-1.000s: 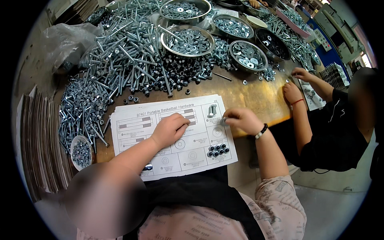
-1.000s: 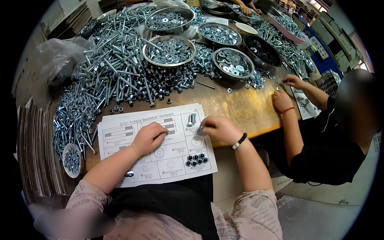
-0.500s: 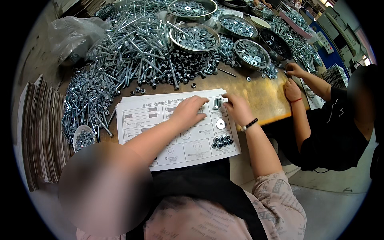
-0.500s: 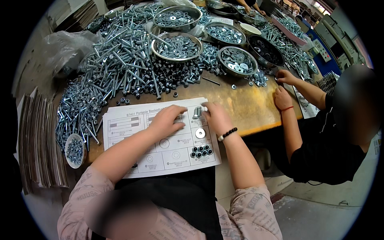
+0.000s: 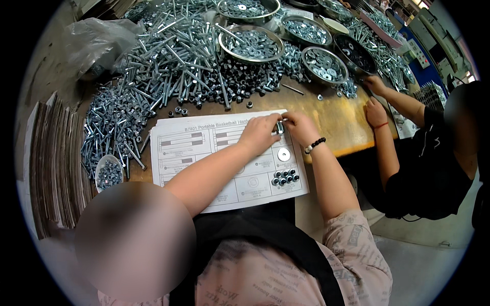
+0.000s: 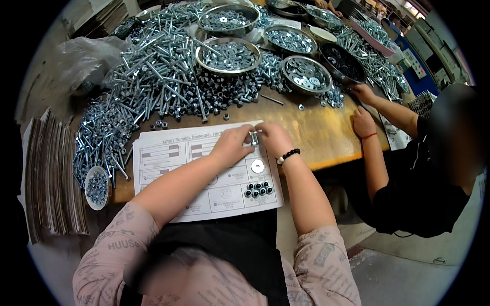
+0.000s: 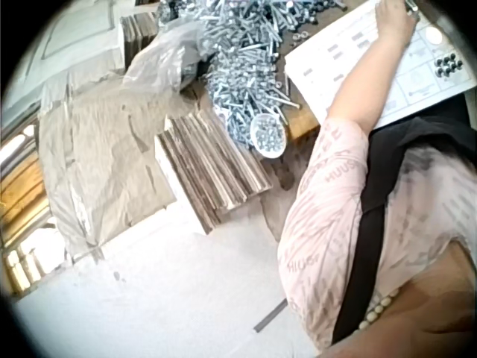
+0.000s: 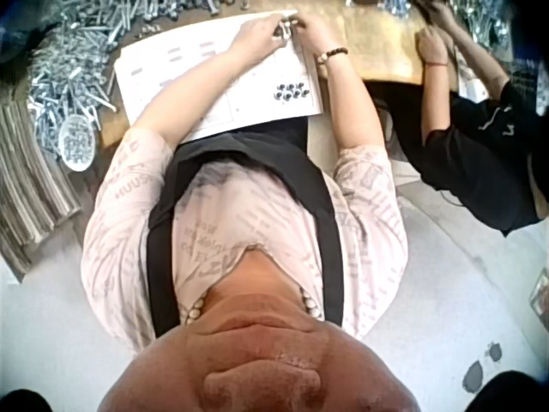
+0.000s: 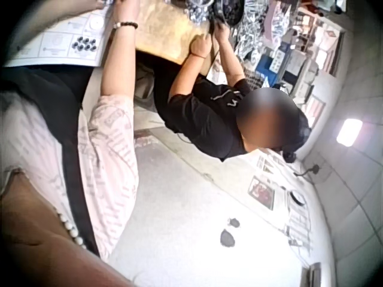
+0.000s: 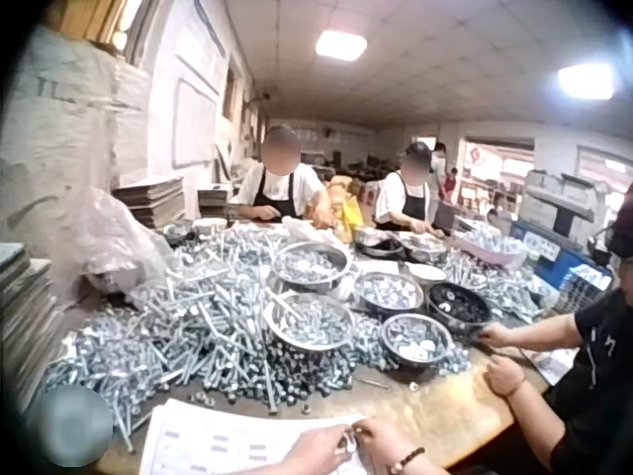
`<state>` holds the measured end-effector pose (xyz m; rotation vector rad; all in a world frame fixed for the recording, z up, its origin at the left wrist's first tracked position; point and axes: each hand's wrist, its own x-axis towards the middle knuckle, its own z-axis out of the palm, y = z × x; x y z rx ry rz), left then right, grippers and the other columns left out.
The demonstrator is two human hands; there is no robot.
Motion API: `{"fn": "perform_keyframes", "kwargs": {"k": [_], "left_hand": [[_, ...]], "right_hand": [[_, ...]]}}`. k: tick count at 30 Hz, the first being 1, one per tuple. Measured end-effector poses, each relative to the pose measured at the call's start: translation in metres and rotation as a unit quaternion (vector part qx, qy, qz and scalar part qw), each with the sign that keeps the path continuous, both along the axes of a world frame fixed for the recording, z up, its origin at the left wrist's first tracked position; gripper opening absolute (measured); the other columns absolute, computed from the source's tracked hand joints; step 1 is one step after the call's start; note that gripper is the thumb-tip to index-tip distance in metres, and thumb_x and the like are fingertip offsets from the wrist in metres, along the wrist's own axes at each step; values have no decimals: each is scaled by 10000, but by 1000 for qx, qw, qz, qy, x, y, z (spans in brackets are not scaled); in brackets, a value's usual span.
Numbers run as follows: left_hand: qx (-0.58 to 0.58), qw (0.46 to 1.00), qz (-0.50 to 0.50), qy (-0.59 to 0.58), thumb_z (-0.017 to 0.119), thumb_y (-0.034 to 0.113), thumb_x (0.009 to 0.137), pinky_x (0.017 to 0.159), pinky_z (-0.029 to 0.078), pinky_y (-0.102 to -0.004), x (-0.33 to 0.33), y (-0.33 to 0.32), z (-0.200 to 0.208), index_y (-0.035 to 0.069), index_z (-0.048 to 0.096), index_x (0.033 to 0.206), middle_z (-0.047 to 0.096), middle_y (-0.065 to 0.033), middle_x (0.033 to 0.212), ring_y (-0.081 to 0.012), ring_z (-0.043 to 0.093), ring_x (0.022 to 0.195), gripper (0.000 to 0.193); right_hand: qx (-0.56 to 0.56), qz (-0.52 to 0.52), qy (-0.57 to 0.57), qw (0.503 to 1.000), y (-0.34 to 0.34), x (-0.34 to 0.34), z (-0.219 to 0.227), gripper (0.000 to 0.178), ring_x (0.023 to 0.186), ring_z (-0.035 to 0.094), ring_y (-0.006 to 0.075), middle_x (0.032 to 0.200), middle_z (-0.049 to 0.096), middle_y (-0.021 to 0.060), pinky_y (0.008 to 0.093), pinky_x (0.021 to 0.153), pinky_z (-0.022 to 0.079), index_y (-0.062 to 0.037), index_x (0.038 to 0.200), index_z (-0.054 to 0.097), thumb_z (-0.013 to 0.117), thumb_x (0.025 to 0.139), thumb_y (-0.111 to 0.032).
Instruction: The person sorts metal fasteners from a large pile on a table into designated areas on a printed layout sheet. They pick up bolts, nuts, and washers by hand and place them into specific spots on the sheet, occasionally adjusting the sheet or reaching into bowls to retrieve parts.
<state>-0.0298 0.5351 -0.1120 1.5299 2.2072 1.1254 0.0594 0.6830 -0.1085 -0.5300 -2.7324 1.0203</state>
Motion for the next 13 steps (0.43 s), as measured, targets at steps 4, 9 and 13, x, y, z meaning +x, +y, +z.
{"fn": "perform_keyframes", "kwargs": {"k": [4,9,13], "left_hand": [[-4,999,-36,-20,697,151,673,754,451,-375,-8,-24,11,47,526,1053,588,-124,897,-287,574,848,430],[-72,996,-27,54,642,200,736,813,429,-370,-46,-85,27,70,547,1050,570,-95,940,-275,543,933,353],[-95,992,26,80,642,185,738,778,437,-361,-69,-124,27,58,555,1036,570,-110,923,-264,555,870,336]], "right_hand": [[-37,-4,17,999,5,-1,10,194,798,580,275,848,609,134,332,725,463,-60,970,625,585,793,-127],[-7,-4,70,997,18,-22,28,171,747,576,218,830,594,101,304,677,460,-50,945,626,602,794,-128],[68,25,142,987,23,-65,52,148,739,579,211,823,597,103,304,662,459,-44,908,633,619,775,-107]]}}
